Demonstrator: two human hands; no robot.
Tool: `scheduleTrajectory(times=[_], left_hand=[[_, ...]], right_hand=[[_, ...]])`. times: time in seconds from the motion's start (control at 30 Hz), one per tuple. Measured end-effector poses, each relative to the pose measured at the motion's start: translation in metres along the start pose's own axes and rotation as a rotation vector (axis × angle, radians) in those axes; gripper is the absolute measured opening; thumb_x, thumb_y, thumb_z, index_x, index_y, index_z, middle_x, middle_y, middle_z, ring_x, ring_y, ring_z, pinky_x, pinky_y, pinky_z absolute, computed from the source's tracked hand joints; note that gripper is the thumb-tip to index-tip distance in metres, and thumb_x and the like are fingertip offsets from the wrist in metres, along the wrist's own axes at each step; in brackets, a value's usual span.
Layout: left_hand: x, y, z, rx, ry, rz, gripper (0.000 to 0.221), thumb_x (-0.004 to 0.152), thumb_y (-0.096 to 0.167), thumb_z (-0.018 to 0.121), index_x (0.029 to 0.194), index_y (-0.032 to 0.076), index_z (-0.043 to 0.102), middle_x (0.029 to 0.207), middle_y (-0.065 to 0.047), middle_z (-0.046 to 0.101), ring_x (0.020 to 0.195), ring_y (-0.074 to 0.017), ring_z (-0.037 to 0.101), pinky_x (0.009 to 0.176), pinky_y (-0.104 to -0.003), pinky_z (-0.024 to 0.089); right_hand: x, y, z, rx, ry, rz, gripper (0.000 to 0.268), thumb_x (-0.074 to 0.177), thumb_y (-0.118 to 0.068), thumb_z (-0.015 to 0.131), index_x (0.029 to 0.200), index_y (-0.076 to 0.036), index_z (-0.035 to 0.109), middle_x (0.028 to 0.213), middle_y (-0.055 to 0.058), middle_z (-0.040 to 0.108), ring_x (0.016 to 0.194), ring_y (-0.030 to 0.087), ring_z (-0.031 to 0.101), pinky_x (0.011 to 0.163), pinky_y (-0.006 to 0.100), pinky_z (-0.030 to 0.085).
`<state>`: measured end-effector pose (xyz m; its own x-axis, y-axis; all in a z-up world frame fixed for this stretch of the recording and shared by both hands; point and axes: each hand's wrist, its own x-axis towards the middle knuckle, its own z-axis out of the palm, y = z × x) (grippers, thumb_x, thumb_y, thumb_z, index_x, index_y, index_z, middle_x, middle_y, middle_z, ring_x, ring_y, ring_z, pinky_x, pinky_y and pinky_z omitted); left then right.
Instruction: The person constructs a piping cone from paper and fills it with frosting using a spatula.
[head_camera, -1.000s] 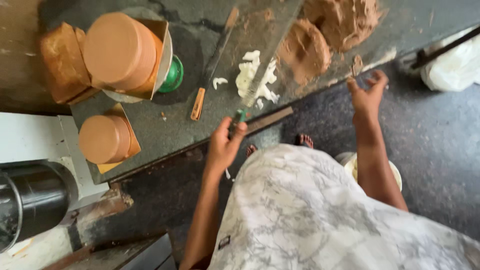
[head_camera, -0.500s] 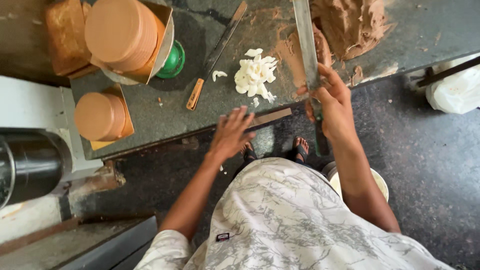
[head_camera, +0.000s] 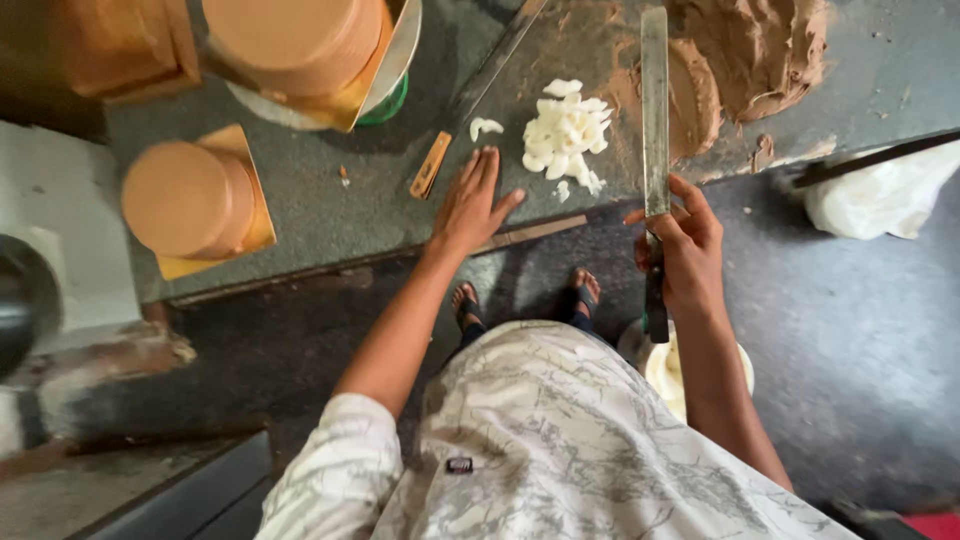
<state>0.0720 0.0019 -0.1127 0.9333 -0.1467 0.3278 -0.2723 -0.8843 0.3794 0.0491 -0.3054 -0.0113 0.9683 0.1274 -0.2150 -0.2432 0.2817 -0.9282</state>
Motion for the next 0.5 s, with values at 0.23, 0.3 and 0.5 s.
scheduleTrajectory(times=[0.23,0.3,0.5], left_hand=[[-0.041,0.003,-0.063,-0.392,0.069,-0.417,0.040,0.101,0.047,0.061,0.101,0.011,0.079,0.055,-0.009,0.062,0.049,-0.0249,0.063,0.050,-0.042,0.047],[-0.064,-0.015,-0.077,-0.383,0.209,-0.370,0.034,0.103,0.042,0.063,0.101,0.011,0.077,0.066,-0.006,0.068,0.058,-0.0238,0.066,0.056,-0.038,0.050],[-0.089,-0.057,-0.091,-0.186,0.293,-0.369,0.042,0.103,0.038,0.071,0.129,0.006,0.063,0.114,-0.012,0.071,0.107,-0.0331,0.066,0.091,-0.043,0.053]], right_hand=[[-0.030,0.029,0.014,-0.115,0.149,0.028,0.046,0.099,0.000,0.051,0.145,0.000,0.050,0.095,0.011,0.072,0.054,0.009,0.054,0.047,0.026,0.045],[-0.042,0.042,0.010,-0.278,0.233,0.013,0.046,0.101,-0.001,0.050,0.147,-0.001,0.048,0.093,0.010,0.071,0.053,0.010,0.053,0.046,0.027,0.042],[-0.046,0.110,-0.028,-0.740,0.308,-0.133,0.057,0.102,0.000,0.052,0.159,-0.004,0.043,0.082,0.005,0.064,0.061,0.007,0.053,0.052,0.024,0.044]])
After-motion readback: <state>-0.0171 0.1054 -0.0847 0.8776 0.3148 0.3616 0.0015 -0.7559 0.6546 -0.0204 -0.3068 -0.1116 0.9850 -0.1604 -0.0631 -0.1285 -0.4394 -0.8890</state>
